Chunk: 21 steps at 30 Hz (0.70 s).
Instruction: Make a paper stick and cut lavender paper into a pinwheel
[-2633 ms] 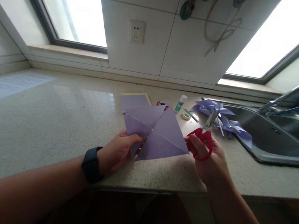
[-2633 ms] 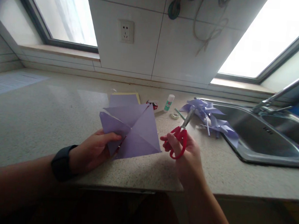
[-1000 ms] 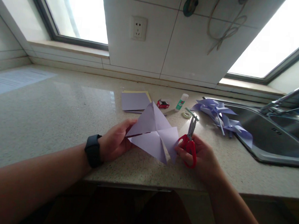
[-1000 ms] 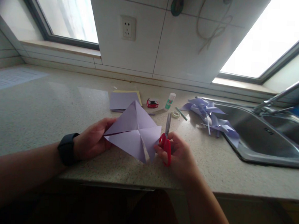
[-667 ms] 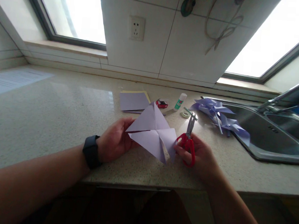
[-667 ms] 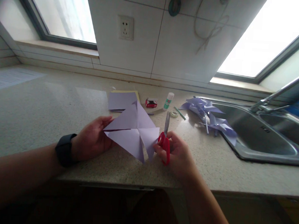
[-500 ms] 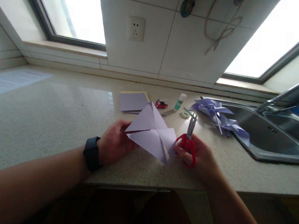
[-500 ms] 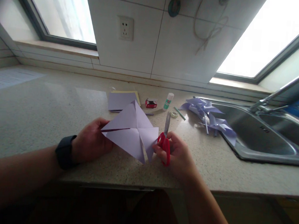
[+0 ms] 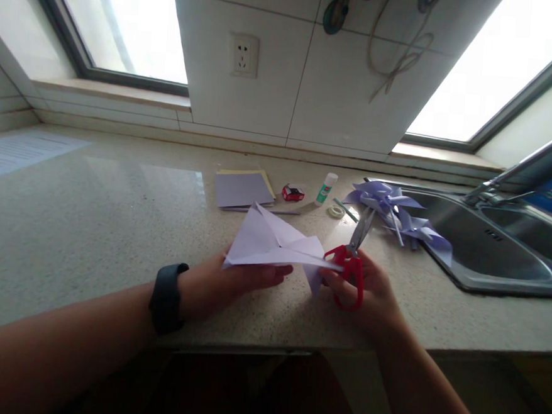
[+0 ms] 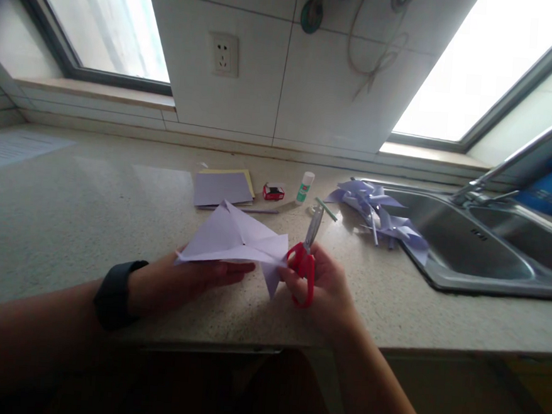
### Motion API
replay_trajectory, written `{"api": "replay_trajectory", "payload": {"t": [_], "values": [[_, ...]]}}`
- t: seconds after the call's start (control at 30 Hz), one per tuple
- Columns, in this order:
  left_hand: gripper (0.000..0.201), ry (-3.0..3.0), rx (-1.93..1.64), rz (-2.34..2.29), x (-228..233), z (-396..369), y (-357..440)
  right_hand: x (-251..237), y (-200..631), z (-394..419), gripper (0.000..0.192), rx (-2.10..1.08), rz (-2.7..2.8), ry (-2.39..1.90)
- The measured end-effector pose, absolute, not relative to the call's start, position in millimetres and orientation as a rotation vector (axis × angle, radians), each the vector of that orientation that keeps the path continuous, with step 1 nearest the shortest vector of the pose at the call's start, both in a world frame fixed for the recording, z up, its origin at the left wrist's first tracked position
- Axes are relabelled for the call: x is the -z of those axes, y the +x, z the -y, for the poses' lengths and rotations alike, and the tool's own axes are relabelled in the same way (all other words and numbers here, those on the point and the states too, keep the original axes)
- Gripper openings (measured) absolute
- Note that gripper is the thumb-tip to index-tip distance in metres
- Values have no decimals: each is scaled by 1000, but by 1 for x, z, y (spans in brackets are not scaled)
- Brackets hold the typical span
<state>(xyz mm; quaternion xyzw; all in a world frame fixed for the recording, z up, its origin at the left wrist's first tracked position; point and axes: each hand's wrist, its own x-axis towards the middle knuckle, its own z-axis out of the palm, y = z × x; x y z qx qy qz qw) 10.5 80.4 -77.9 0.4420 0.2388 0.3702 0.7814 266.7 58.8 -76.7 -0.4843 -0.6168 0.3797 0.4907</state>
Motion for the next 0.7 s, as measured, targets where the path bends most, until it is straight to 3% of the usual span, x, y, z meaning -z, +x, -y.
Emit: {"api": "replay_trajectory", "payload": {"t": [0.2, 0.53, 0.7], "values": [[51, 1095, -759, -417, 82, -82, 8, 77, 254, -54, 19, -849, 1531, -1187], [25, 1881, -636, -856, 68, -72, 4, 73, 214, -38, 15, -652, 1562, -1161], [17, 1364, -764, -770, 80, -76, 11, 78, 217, -42, 17, -725, 1545, -1161]]}}
